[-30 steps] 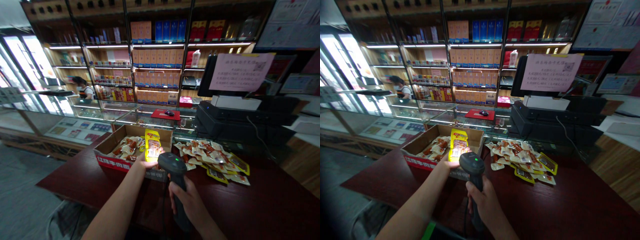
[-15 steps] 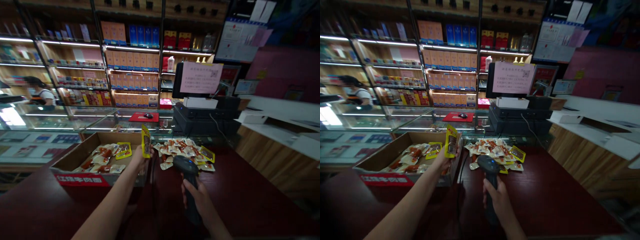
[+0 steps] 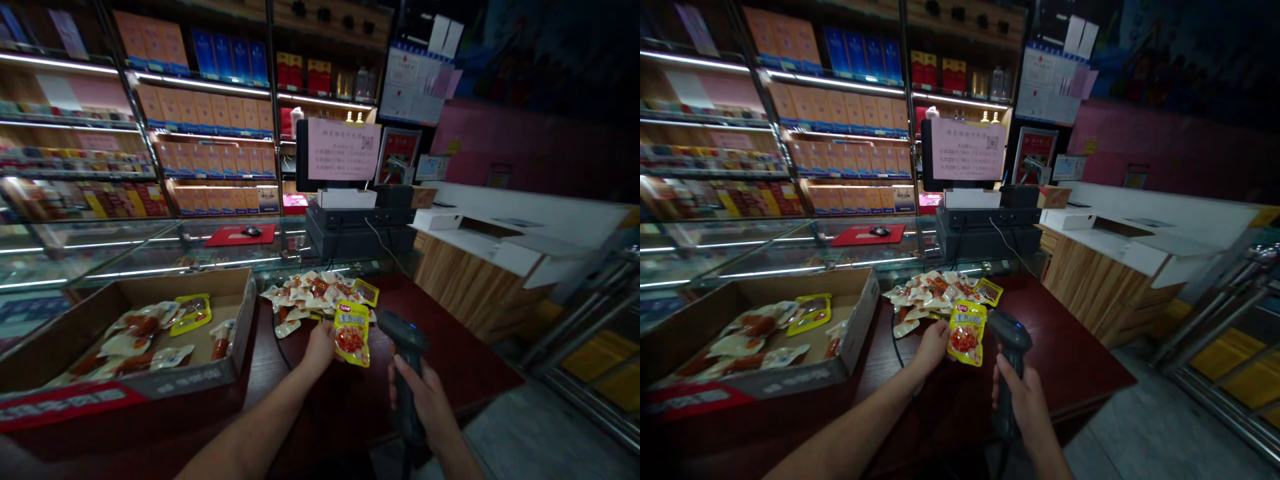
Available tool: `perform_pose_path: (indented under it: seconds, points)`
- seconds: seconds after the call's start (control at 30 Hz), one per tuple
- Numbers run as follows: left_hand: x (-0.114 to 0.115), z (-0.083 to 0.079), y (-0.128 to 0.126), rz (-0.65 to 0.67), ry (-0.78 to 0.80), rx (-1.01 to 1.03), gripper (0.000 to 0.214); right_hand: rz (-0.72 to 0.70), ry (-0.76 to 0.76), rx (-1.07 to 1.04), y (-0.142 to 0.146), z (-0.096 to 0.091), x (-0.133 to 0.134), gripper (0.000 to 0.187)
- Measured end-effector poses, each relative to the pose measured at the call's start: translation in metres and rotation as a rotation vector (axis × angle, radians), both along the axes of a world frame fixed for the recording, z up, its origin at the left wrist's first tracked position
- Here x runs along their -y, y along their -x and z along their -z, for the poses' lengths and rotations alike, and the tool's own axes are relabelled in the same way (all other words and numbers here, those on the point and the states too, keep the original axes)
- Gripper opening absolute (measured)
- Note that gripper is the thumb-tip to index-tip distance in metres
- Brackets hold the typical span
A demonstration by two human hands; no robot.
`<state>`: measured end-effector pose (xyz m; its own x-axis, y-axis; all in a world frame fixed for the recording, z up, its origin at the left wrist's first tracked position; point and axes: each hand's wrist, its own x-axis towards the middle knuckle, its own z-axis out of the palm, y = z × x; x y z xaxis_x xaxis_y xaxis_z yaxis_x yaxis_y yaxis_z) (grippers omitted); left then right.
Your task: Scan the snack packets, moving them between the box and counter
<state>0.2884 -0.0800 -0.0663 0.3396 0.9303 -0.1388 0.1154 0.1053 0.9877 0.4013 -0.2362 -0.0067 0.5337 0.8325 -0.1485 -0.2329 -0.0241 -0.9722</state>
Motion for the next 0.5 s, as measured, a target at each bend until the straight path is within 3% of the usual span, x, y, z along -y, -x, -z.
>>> perform_pose_path:
  seconds: [0.23,0.4,0.5]
  points:
    - [0.012,0.009,-0.007,0.048,0.032,-0.060,0.013,-0.009,0.005,0.000,-0.004,0.012,0.003,0.052]
    - [0.018,-0.001,0.024,-0.016,-0.283,-0.322,0.006,-0.032,0.070,-0.023,0.003,0.017,-0.001,0.053]
    - [0.020,-0.018,0.059,-0.068,-0.428,-0.322,0.008,-0.109,0.115,-0.025,0.012,0.020,-0.006,0.048]
